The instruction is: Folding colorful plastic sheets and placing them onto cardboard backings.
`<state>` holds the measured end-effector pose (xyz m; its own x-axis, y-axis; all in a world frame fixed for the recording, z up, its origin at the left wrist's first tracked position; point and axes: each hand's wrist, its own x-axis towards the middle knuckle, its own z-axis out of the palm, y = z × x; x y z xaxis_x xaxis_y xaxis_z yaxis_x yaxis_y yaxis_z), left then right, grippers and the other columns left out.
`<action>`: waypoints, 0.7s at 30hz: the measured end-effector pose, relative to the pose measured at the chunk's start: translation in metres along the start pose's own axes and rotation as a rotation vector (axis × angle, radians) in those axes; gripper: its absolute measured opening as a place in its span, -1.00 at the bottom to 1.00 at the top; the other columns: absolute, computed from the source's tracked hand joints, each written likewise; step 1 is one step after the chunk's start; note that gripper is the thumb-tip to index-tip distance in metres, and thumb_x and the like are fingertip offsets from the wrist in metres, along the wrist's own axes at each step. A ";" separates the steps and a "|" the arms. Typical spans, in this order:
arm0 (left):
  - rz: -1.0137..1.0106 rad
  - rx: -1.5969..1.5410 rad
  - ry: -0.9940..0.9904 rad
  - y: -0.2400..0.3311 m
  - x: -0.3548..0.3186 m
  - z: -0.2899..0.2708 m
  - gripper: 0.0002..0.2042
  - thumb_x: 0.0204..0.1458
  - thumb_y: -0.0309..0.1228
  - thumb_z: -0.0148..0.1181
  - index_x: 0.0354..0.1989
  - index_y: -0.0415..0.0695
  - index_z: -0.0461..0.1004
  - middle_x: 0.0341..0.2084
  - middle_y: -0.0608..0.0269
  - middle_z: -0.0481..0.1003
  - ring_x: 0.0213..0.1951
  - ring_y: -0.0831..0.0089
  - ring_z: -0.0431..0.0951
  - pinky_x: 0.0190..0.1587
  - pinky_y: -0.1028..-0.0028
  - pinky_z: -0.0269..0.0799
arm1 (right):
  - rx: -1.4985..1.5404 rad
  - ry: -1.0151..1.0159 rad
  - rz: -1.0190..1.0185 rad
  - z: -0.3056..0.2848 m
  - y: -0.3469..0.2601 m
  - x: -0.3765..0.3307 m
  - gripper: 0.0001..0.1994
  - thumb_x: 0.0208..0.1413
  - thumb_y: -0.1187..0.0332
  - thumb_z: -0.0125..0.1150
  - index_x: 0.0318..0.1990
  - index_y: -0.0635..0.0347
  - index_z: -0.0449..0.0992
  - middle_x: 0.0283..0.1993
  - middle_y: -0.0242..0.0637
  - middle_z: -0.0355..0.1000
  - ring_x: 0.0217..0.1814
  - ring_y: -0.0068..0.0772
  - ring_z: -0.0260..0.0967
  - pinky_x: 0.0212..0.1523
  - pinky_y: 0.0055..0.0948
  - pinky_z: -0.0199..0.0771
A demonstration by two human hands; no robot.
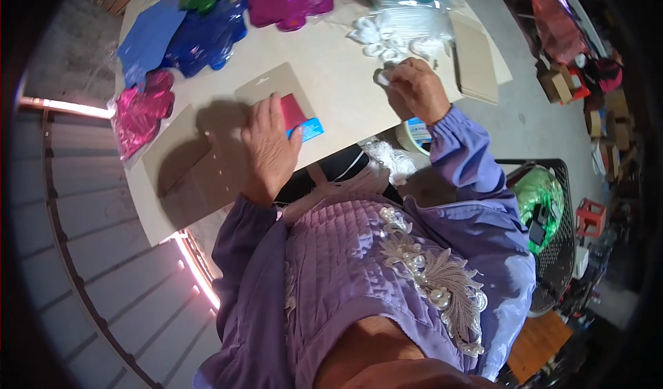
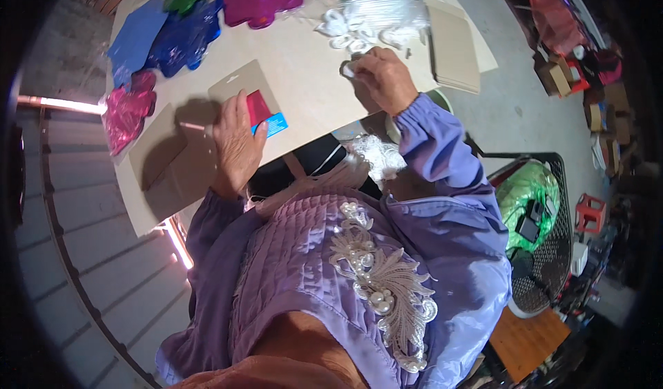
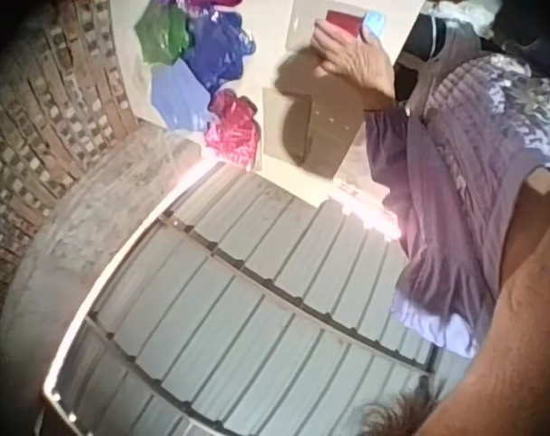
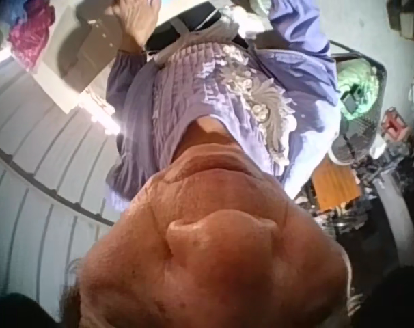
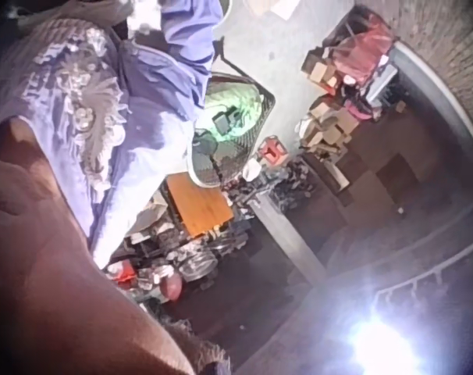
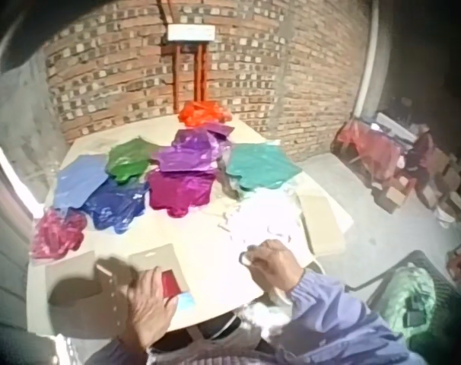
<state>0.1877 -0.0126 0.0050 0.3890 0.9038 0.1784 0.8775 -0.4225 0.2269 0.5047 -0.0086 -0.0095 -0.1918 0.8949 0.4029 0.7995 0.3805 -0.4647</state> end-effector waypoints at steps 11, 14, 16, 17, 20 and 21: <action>0.018 -0.098 0.099 -0.080 -0.043 0.005 -0.25 0.01 -0.16 0.22 0.25 -0.42 0.07 0.21 -0.15 0.16 0.29 -0.01 0.10 0.33 0.17 0.00 | 1.010 -0.151 0.101 0.108 -0.138 0.090 -0.97 0.20 0.53 0.13 -0.24 0.27 0.47 -0.31 -0.36 0.48 -0.27 -0.60 0.43 -0.26 -0.55 0.41; 0.040 -0.064 0.114 -0.086 -0.052 0.000 -0.23 0.01 -0.12 0.22 0.25 -0.44 0.08 0.20 -0.19 0.16 0.30 -0.01 0.09 0.35 0.16 -0.02 | 0.907 -0.234 0.146 0.147 -0.156 0.100 -0.96 0.18 0.50 0.14 -0.27 0.27 0.47 -0.44 -0.35 0.47 -0.36 -0.59 0.42 -0.34 -0.54 0.40; 0.039 -0.064 0.118 -0.090 -0.058 -0.002 -0.22 0.01 -0.11 0.22 0.25 -0.44 0.07 0.20 -0.19 0.16 0.30 -0.01 0.09 0.35 0.16 -0.02 | 0.851 -0.280 0.169 0.157 -0.169 0.102 -0.96 0.17 0.49 0.14 -0.28 0.27 0.47 -0.51 -0.35 0.46 -0.41 -0.59 0.42 -0.38 -0.54 0.39; 0.048 -0.068 0.120 -0.091 -0.060 -0.002 -0.21 0.01 -0.10 0.23 0.25 -0.44 0.07 0.20 -0.20 0.16 0.30 -0.01 0.09 0.35 0.16 -0.03 | 0.651 -0.235 0.082 0.160 -0.174 0.099 -0.95 0.17 0.48 0.15 -0.27 0.27 0.47 -0.53 -0.36 0.45 -0.43 -0.55 0.42 -0.38 -0.50 0.40; 0.048 -0.073 0.133 -0.098 -0.065 -0.003 -0.20 0.00 -0.09 0.23 0.26 -0.44 0.06 0.20 -0.20 0.15 0.30 -0.01 0.09 0.35 0.16 -0.03 | 0.248 -0.144 -0.098 0.165 -0.186 0.096 -0.92 0.17 0.44 0.15 -0.26 0.25 0.49 -0.56 -0.37 0.44 -0.48 -0.48 0.43 -0.40 -0.41 0.42; 0.043 -0.074 0.141 -0.100 -0.066 -0.003 -0.19 0.00 -0.09 0.23 0.26 -0.44 0.06 0.21 -0.20 0.15 0.30 -0.01 0.08 0.36 0.16 -0.04 | 0.220 -0.143 -0.111 0.169 -0.188 0.096 -0.92 0.16 0.43 0.15 -0.26 0.25 0.49 -0.56 -0.36 0.43 -0.48 -0.45 0.44 -0.39 -0.38 0.43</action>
<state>0.0737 -0.0303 -0.0263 0.3782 0.8683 0.3210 0.8355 -0.4695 0.2854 0.2397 0.0449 -0.0166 -0.3620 0.8629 0.3528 0.6293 0.5054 -0.5904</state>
